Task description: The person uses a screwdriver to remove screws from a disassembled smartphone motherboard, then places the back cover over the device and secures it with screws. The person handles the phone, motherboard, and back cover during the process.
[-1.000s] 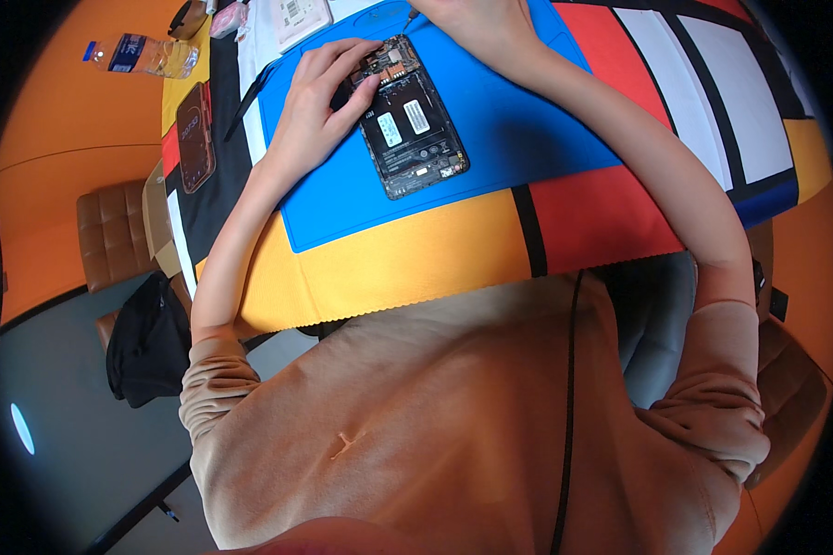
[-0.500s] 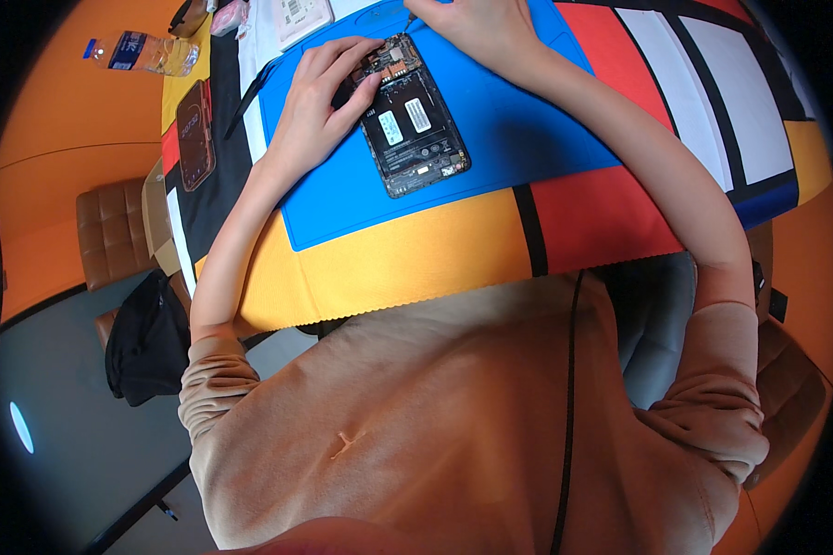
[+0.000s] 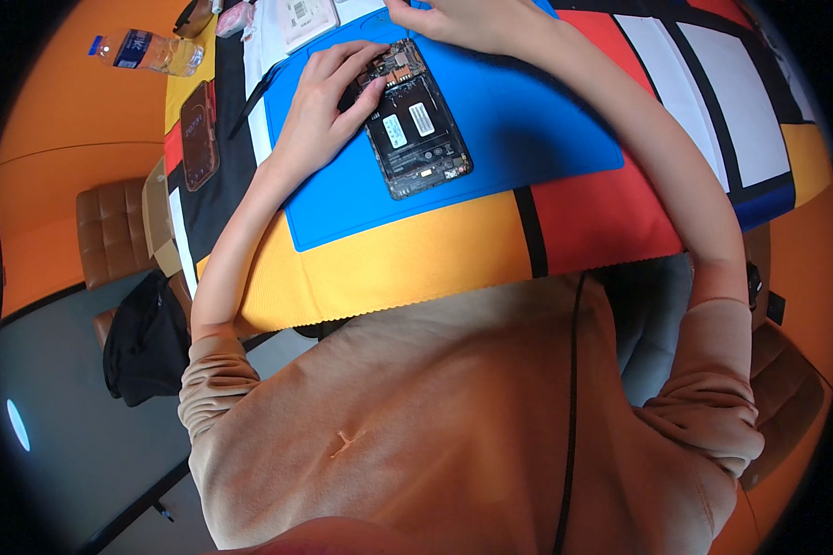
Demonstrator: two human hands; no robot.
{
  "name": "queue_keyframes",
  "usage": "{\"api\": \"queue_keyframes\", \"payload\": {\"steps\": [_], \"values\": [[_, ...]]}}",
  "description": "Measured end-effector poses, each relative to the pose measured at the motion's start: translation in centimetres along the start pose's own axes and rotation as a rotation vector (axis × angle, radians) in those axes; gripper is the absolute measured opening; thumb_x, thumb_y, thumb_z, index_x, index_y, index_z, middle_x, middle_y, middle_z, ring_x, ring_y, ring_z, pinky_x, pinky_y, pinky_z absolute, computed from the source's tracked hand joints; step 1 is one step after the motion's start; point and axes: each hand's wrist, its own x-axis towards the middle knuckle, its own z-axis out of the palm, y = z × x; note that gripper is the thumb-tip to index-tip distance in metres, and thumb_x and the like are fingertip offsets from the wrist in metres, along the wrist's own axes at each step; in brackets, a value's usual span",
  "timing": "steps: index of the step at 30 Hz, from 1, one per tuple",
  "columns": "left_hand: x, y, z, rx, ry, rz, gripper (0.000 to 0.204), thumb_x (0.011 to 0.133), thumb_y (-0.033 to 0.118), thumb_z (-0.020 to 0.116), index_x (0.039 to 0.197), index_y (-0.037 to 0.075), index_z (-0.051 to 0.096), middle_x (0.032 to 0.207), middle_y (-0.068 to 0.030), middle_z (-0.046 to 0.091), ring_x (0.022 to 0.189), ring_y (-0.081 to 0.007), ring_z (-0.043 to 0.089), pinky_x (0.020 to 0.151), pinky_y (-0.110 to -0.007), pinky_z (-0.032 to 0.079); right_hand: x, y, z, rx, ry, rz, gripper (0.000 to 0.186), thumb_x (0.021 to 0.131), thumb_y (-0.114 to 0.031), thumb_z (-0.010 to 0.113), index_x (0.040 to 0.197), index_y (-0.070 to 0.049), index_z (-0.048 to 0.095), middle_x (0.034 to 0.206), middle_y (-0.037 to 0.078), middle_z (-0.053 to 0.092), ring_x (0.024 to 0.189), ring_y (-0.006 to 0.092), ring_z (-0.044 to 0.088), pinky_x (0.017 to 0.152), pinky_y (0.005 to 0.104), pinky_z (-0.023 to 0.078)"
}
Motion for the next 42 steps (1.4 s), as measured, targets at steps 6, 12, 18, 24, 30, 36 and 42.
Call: {"api": "queue_keyframes", "payload": {"steps": [6,12,18,24,30,36,42], "values": [[0.0,0.0,0.1,0.0,0.002,0.003,0.041,0.098,0.031,0.062,0.129,0.003,0.064,0.126,-0.013,0.061,0.115,-0.0297,0.055,0.101,-0.04,0.044,0.8,0.0,-0.6,-0.033,-0.135,0.01,0.032,0.092,-0.014,0.058,0.117,-0.003,0.04,0.085,0.021,0.061,0.076,0.0427,0.064,0.065,0.0473,0.051],[0.0,0.1,0.2,-0.001,0.011,0.002,0.041,0.098,0.031,0.062,0.129,0.004,0.064,0.126,-0.0129,0.061,0.115,-0.0297,0.055,0.102,-0.04,0.044,2.0,-0.1,0.3,-0.088,-0.137,-0.041,0.032,0.092,-0.014,0.057,0.116,-0.003,0.039,0.088,0.023,0.06,0.078,0.045,0.063,0.067,0.0504,0.05],[-0.1,0.1,0.1,0.001,0.024,0.015,0.041,0.099,0.031,0.061,0.13,0.005,0.064,0.127,-0.0124,0.061,0.116,-0.0296,0.054,0.103,-0.04,0.043,1.5,-0.7,-0.1,-0.079,-0.126,0.033,0.032,0.092,-0.013,0.058,0.116,-0.002,0.041,0.088,0.023,0.061,0.078,0.0446,0.064,0.066,0.0487,0.051],[-0.2,0.1,0.0,-0.005,0.011,-0.008,0.041,0.099,0.031,0.061,0.132,0.005,0.063,0.129,-0.0116,0.061,0.117,-0.0293,0.054,0.104,-0.04,0.042,1.2,-0.6,0.4,-0.105,-0.092,0.114,0.03,0.09,-0.011,0.06,0.113,-0.002,0.044,0.085,0.02,0.062,0.08,0.041,0.065,0.069,0.0466,0.051],[-0.3,-0.2,0.3,0.007,0.029,0.005,0.041,0.098,0.031,0.062,0.129,0.005,0.064,0.127,-0.012,0.061,0.114,-0.0289,0.055,0.102,-0.039,0.043,1.1,-0.6,1.0,-0.172,0.022,-0.087,0.026,0.088,-0.01,0.063,0.107,-0.004,0.047,0.078,0.016,0.061,0.074,0.0381,0.065,0.065,0.0436,0.052],[-0.4,-0.5,0.6,0.035,0.059,0.027,0.041,0.099,0.033,0.061,0.128,0.005,0.065,0.123,-0.0119,0.062,0.11,-0.0273,0.055,0.099,-0.039,0.045,1.1,-1.0,1.1,-0.175,-0.038,-0.025,0.027,0.087,-0.009,0.063,0.108,-0.004,0.047,0.08,0.015,0.06,0.076,0.036,0.064,0.068,0.0439,0.051],[-0.5,-0.6,0.7,0.039,0.064,0.033,0.041,0.1,0.034,0.061,0.128,0.005,0.065,0.122,-0.0114,0.062,0.109,-0.0261,0.055,0.098,-0.039,0.046,1.1,-0.8,1.4,-0.128,0.037,-0.071,0.028,0.086,-0.008,0.063,0.109,-0.005,0.048,0.078,0.014,0.06,0.073,0.0347,0.064,0.065,0.0425,0.051]]}}
